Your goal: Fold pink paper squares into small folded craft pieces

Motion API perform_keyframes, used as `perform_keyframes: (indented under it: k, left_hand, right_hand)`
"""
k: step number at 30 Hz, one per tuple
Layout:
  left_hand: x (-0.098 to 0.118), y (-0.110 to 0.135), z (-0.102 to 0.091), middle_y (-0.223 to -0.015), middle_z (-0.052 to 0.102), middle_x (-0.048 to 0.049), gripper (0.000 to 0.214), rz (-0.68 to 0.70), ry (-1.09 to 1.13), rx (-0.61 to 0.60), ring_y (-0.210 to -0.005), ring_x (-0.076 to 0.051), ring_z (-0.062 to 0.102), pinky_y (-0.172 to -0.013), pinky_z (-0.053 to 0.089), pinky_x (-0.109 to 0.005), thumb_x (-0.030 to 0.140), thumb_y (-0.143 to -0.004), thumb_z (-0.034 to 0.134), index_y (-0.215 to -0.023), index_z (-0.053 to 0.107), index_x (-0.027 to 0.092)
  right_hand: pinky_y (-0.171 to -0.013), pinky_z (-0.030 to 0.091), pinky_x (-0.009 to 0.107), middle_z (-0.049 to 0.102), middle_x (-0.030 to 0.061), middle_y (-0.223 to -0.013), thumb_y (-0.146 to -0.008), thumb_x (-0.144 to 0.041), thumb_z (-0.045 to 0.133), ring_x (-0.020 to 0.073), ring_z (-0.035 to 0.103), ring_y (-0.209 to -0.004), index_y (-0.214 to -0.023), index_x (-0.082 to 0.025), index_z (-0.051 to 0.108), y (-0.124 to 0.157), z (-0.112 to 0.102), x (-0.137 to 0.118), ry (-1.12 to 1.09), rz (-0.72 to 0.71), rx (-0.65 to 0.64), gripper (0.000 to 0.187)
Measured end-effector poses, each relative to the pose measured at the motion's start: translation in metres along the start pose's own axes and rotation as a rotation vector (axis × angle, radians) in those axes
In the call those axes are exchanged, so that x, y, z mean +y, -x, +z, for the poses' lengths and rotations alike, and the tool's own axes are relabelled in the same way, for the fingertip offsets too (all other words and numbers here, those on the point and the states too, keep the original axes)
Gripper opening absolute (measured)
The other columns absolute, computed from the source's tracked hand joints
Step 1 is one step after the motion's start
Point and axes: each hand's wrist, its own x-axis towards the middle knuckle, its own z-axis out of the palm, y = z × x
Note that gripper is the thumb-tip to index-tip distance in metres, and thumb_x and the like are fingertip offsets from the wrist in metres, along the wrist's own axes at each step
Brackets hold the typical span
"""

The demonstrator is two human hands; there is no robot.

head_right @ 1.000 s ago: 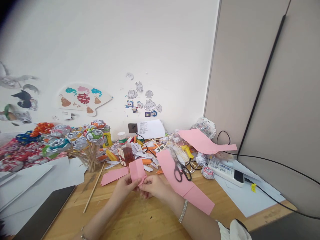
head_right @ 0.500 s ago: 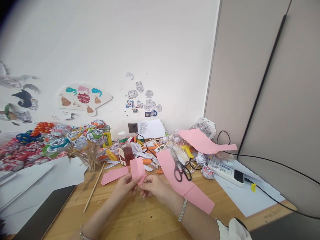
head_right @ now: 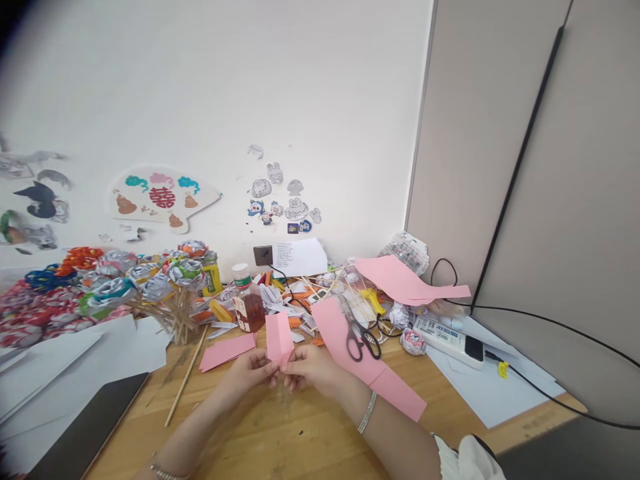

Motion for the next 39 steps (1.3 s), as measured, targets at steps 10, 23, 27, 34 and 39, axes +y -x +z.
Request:
perform_keyframes:
  k: [10,23,27,34,39]
  left_hand:
    - [0.0051,0.004,0.006,-0.051,0.061,0.0004,0.033,-0.005,0.021,0.027,-0.045,-0.01,0.052,-0.047,0.04,-0.022,0.043,-0.06,0.066,-0.064,0.058,0.011]
    - [0.0015,0.0014,0.0076,-0.049,0.06,0.0004,0.036,0.02,-0.046,0.023,-0.042,-0.01,0.05,-0.045,0.037,-0.022,0.048,-0.06,0.063,-0.061,0.057,0.012]
    - [-0.0002,0.0009,0.0083,-0.049,0.059,0.0006,0.038,0.025,-0.061,0.016,-0.042,-0.01,0.049,-0.045,0.037,-0.022,0.05,-0.06,0.062,-0.062,0.056,0.013]
    - [-0.0017,0.0024,0.0078,-0.049,0.058,0.0007,0.036,0.051,-0.138,0.098,-0.045,-0.011,0.049,-0.047,0.038,-0.021,0.047,-0.06,0.062,-0.059,0.057,0.012]
    - [-0.0023,0.002,0.0048,-0.047,0.059,0.0,0.034,0.052,-0.164,0.09,-0.042,-0.011,0.049,-0.045,0.037,-0.021,0.046,-0.061,0.062,-0.058,0.058,0.012]
  right_hand:
    - [-0.05,0.041,0.023,0.057,-0.0007,-0.054,-0.058,-0.035,0.069,0.008,0.051,-0.047,-0.066,-0.011,0.055,0.0036,0.0036,-0.0057,0.027,0.016,0.024,0.029]
    - [-0.049,0.042,0.021,0.059,0.0012,-0.058,-0.061,-0.027,0.064,0.0073,0.052,-0.047,-0.068,-0.01,0.058,-0.0009,0.0032,0.001,0.057,0.021,-0.017,0.02]
    - [-0.048,0.041,0.02,0.059,0.0003,-0.057,-0.061,-0.025,0.063,0.0063,0.051,-0.045,-0.066,-0.01,0.058,0.0018,0.0052,-0.0035,0.058,0.016,-0.033,0.016]
    - [-0.043,0.037,0.019,0.057,-0.0011,-0.051,-0.06,-0.025,0.062,0.0071,0.05,-0.042,-0.063,-0.011,0.057,0.0013,0.0052,-0.003,0.129,0.027,0.014,0.015]
    - [-0.044,0.037,0.019,0.056,-0.0012,-0.052,-0.065,-0.039,0.061,0.0077,0.051,-0.043,-0.065,-0.012,0.056,0.0018,0.0031,-0.0026,0.273,-0.055,-0.002,0.027]
